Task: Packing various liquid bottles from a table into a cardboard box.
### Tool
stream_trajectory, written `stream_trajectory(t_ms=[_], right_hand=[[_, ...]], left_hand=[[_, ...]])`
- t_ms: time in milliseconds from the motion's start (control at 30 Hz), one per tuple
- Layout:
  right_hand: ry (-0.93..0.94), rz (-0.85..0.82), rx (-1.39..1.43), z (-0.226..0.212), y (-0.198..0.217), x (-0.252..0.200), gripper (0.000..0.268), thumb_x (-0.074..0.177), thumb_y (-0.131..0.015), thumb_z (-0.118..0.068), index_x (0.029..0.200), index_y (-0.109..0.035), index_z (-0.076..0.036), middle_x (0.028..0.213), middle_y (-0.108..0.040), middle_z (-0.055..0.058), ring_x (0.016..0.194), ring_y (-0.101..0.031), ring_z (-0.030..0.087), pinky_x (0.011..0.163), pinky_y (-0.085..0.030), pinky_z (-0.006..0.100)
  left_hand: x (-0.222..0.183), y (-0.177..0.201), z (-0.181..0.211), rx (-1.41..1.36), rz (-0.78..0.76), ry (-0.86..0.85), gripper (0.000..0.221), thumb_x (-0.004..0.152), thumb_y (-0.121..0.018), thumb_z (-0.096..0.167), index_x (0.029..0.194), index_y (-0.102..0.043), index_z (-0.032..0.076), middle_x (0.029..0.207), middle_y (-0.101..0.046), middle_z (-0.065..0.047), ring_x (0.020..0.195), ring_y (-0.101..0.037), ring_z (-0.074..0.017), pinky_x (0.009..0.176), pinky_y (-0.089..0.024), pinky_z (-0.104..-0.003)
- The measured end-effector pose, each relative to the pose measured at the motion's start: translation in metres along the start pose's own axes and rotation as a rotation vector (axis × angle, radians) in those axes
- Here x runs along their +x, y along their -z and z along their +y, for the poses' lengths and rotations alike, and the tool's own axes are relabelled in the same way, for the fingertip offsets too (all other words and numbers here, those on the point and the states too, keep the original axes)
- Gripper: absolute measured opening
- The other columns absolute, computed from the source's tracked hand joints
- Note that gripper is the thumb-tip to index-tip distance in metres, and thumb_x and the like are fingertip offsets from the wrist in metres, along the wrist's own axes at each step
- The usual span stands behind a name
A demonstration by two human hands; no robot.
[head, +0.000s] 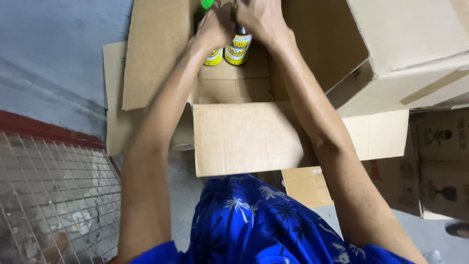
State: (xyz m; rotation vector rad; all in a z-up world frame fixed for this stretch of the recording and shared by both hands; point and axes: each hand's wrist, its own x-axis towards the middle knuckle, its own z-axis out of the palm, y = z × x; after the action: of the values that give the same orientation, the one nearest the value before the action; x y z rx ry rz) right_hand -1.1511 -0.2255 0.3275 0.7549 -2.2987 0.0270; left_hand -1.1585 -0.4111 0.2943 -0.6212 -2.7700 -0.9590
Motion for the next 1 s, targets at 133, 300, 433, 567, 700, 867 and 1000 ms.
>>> stream_trajectory(t_ms=[133, 300, 433, 567, 700, 867, 1000], right_hand=[[-0.135, 0.170, 0.534, -0.086, 0.135, -0.020, 0.039, 0.094, -0.074, -0.008, 0.130, -0.058, -0.006, 0.128, -0.057, 0.021, 0.122, -0.052, 0.044, 0.102, -0.037, 0.063], [-0.038, 0.006, 0.602, -0.161, 0.177, -0.084, 0.065, 0.093, -0.072, -0.011, 0.153, -0.046, -0.013, 0.163, -0.039, 0.016, 0.155, -0.033, 0.041, 0.120, -0.020, 0.075], [0.120, -0.054, 0.599, -0.190, 0.161, -0.118, 0.064, 0.100, -0.069, -0.030, 0.156, -0.044, -0.012, 0.161, -0.038, 0.019, 0.152, -0.032, 0.042, 0.116, -0.016, 0.077], [0.201, -0.186, 0.356, -0.201, 0.141, -0.128, 0.072, 0.091, -0.069, -0.041, 0.154, -0.048, -0.014, 0.157, -0.043, 0.017, 0.145, -0.039, 0.037, 0.113, -0.020, 0.072], [0.238, -0.071, 0.408, -0.190, 0.120, -0.140, 0.067, 0.098, -0.064, -0.039, 0.158, -0.048, -0.013, 0.160, -0.047, 0.016, 0.151, -0.040, 0.038, 0.120, -0.018, 0.067], [0.223, -0.025, 0.488, -0.192, 0.123, -0.142, 0.061, 0.110, -0.056, -0.036, 0.164, -0.048, -0.010, 0.164, -0.045, 0.017, 0.149, -0.037, 0.041, 0.123, -0.013, 0.067], [0.198, 0.011, 0.499, -0.198, 0.102, -0.149, 0.058, 0.110, -0.056, -0.039, 0.161, -0.050, -0.011, 0.163, -0.045, 0.018, 0.151, -0.035, 0.043, 0.122, -0.013, 0.067]], left_hand=[[-0.079, 0.032, 0.035, 0.206, 0.132, -0.148, 0.052, 0.095, -0.063, 0.016, 0.145, -0.053, 0.003, 0.147, -0.045, -0.034, 0.137, -0.042, -0.0532, 0.109, -0.037, -0.065], [-0.212, 0.042, 0.086, 0.221, 0.225, -0.048, 0.065, 0.100, -0.063, 0.026, 0.156, -0.042, 0.000, 0.163, -0.026, -0.029, 0.150, -0.021, -0.0526, 0.113, -0.020, -0.077], [-0.285, 0.026, 0.098, 0.318, 0.321, 0.073, 0.080, 0.088, -0.067, 0.028, 0.159, -0.040, 0.007, 0.170, -0.015, -0.022, 0.158, -0.009, -0.0461, 0.119, -0.010, -0.076], [-0.313, 0.001, 0.104, 0.470, 0.431, 0.224, 0.079, 0.095, -0.067, 0.034, 0.162, -0.034, 0.009, 0.173, -0.006, -0.017, 0.158, -0.003, -0.0456, 0.117, -0.007, -0.079], [-0.352, -0.023, 0.122, 0.337, 0.440, 0.455, 0.086, 0.090, -0.067, 0.028, 0.163, -0.026, 0.010, 0.170, -0.002, -0.022, 0.156, -0.002, -0.0478, 0.114, -0.005, -0.081], [-0.417, -0.043, 0.139, 0.256, 0.582, 0.619, 0.083, 0.096, -0.066, 0.034, 0.164, -0.021, 0.015, 0.172, -0.001, -0.022, 0.157, -0.001, -0.0494, 0.114, -0.007, -0.081], [-0.479, -0.041, 0.154, 0.276, 0.794, 0.746, 0.084, 0.098, -0.063, 0.037, 0.165, -0.019, 0.015, 0.171, 0.001, -0.024, 0.155, 0.000, -0.0532, 0.115, -0.010, -0.080]])
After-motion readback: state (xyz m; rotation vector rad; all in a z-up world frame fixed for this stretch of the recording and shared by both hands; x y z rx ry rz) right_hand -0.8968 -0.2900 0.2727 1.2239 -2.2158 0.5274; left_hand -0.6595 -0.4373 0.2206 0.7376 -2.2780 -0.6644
